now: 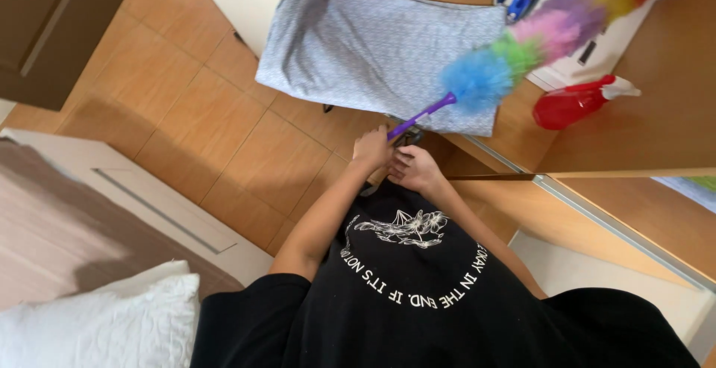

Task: Organizing pillows and a blanket on a bed while using a duster to clean.

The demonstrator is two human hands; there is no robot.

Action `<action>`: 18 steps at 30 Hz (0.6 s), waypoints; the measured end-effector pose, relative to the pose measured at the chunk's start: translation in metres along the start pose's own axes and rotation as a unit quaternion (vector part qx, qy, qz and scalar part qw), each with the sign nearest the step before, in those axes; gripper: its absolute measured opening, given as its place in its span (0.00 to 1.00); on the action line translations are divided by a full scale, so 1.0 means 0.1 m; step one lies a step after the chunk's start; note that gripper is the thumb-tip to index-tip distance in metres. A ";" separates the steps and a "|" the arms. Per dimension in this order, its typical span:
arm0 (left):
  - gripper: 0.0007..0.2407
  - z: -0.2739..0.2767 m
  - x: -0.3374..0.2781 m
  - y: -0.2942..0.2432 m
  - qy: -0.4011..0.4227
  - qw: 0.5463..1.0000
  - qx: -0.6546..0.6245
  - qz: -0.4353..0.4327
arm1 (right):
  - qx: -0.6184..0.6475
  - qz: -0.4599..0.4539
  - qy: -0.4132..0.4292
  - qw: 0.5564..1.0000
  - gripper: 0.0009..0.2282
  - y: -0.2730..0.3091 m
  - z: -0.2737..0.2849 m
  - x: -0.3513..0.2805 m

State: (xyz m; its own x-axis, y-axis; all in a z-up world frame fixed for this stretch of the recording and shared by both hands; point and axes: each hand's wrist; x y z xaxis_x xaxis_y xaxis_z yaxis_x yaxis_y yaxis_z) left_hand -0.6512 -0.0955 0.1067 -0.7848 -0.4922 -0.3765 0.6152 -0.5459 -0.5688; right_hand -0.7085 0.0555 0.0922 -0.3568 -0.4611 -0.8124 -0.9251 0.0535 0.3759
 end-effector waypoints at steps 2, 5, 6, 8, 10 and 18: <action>0.18 0.03 0.02 -0.04 0.061 0.998 0.006 0.011 | 0.006 -0.024 0.028 0.999 0.14 0.07 0.11 0.00; 0.12 0.18 -0.13 -0.14 0.069 0.997 -0.018 -0.005 | 0.012 -0.044 0.069 0.997 0.18 0.21 0.00 -0.21; 0.11 0.25 -0.24 -0.14 0.023 0.998 -0.046 -0.033 | 0.018 -0.044 0.080 0.996 0.19 0.22 -0.09 -0.33; 0.11 0.46 -0.45 -0.16 0.035 0.997 -0.056 -0.029 | 0.015 -0.006 0.080 0.997 0.18 0.13 0.04 -0.24; 0.12 0.57 -0.65 -0.07 0.044 0.997 -0.066 -0.026 | 0.010 0.033 0.083 0.996 0.17 0.06 0.15 -0.17; 0.08 0.78 -1.71 0.50 0.012 0.985 -0.170 -0.003 | -0.050 0.432 -0.050 0.899 0.25 0.23 -0.76 -1.20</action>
State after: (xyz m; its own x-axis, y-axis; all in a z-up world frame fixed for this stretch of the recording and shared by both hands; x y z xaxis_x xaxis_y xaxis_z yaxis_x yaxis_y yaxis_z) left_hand -0.4810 -0.0916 0.2000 -0.7923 -0.4714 -0.3874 0.5535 -0.2881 -0.7814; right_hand -0.6771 0.0450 0.2325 -0.9511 -0.2036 -0.2323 -0.2829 0.2719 0.9198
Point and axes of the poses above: each hand's wrist, its own x-axis towards the middle knuckle, its own z-axis out of the back of the hand, y = z × x, and after that the axes turned 10 degrees about z, right-handed
